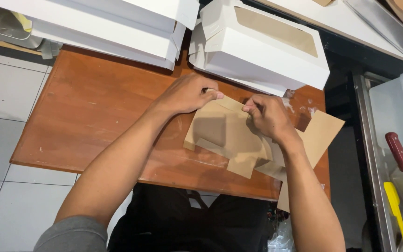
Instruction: The person folds a flat cardboard sheet into a small box on a wooden table. They crease the edges, fold the side flaps, and tuck the tabs to form the box structure. The person handles the cardboard by hand without tools.
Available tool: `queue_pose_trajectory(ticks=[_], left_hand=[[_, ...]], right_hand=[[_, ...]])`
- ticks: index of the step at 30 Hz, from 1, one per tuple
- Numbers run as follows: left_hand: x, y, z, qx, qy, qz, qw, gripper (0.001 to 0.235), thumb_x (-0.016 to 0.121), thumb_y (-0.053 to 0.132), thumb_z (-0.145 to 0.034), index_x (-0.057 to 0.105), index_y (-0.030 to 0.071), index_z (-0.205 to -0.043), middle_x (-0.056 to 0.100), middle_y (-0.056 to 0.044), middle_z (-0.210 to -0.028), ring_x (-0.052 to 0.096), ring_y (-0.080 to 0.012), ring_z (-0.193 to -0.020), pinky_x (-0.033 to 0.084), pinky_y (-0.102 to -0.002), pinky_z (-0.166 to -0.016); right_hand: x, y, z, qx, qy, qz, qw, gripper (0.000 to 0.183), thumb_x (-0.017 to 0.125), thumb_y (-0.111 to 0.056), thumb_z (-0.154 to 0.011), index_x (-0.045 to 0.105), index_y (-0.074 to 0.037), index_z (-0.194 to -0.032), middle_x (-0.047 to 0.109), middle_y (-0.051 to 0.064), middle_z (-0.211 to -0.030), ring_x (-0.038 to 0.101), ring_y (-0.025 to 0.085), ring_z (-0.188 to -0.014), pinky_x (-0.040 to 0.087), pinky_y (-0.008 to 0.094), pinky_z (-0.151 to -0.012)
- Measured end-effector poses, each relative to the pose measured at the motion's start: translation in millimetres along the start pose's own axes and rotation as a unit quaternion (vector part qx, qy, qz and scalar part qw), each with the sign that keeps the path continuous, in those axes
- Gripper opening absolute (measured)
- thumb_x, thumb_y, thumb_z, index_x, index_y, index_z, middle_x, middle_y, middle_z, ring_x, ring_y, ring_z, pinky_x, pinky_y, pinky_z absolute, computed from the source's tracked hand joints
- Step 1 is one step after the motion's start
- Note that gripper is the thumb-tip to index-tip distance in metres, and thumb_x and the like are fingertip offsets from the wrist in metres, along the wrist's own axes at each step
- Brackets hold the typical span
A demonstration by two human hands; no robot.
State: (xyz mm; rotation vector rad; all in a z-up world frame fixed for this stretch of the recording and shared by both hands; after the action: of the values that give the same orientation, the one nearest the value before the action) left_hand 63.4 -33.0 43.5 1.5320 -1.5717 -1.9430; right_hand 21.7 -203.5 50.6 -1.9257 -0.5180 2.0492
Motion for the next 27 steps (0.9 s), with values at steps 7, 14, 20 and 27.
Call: queue_pose_trajectory(ticks=[7,14,20,27], left_hand=[[3.0,-13.4,-11.2,0.034,0.029,-0.023,0.999,0.018,0.051,0.025,-0.077,0.060,0.020,-0.062,0.056,-0.007,-0.054,0.055,-0.0220,-0.053,0.042,-0.031,-0.051],[0.4,-13.7,-10.4,0.018,0.032,-0.015,0.999,0.020,0.050,0.021,-0.079,0.063,0.017,-0.064,0.055,-0.007,-0.050,0.052,-0.0189,-0.047,0.039,-0.029,-0.047],[4.5,-15.9,-6.3,-0.015,0.038,-0.110,0.993,0.017,0.052,0.022,-0.078,0.064,0.013,-0.070,0.059,-0.010,-0.060,0.057,-0.0294,-0.059,0.042,-0.037,-0.053],[39.0,-9.1,-4.1,-0.028,0.125,-0.272,0.954,0.020,0.059,0.029,-0.074,0.061,0.013,-0.088,0.050,-0.007,-0.081,0.050,-0.0273,-0.079,0.046,-0.039,-0.061]], right_hand=[[-21.2,-32.1,17.9,0.057,-0.023,0.002,0.998,0.019,0.049,-0.024,-0.085,0.064,-0.015,-0.091,0.063,0.013,-0.085,0.056,0.038,-0.084,0.043,0.043,-0.071],[-39.0,-22.4,31.3,0.077,-0.043,0.002,0.996,0.022,0.048,-0.018,-0.085,0.061,-0.011,-0.101,0.062,0.015,-0.096,0.054,0.036,-0.094,0.041,0.044,-0.080],[-47.4,-28.6,75.2,-0.051,0.093,0.077,0.991,0.019,0.055,-0.012,-0.083,0.061,-0.010,-0.101,0.059,0.009,-0.095,0.054,0.030,-0.094,0.043,0.037,-0.080],[-9.2,-27.6,130.4,-0.153,0.164,0.142,0.964,0.016,0.066,-0.020,-0.072,0.063,-0.017,-0.088,0.059,-0.004,-0.082,0.053,0.017,-0.079,0.039,0.026,-0.065]])
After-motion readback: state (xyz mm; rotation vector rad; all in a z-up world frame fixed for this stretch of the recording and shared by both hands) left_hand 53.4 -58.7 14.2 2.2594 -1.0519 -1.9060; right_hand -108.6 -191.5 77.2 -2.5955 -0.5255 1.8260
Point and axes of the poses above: each hand's wrist, its own z-axis away from the middle knuckle, its own x-axis out of the palm, y = z × x, the point moved 6 cm from there along -z, towards the middle knuckle
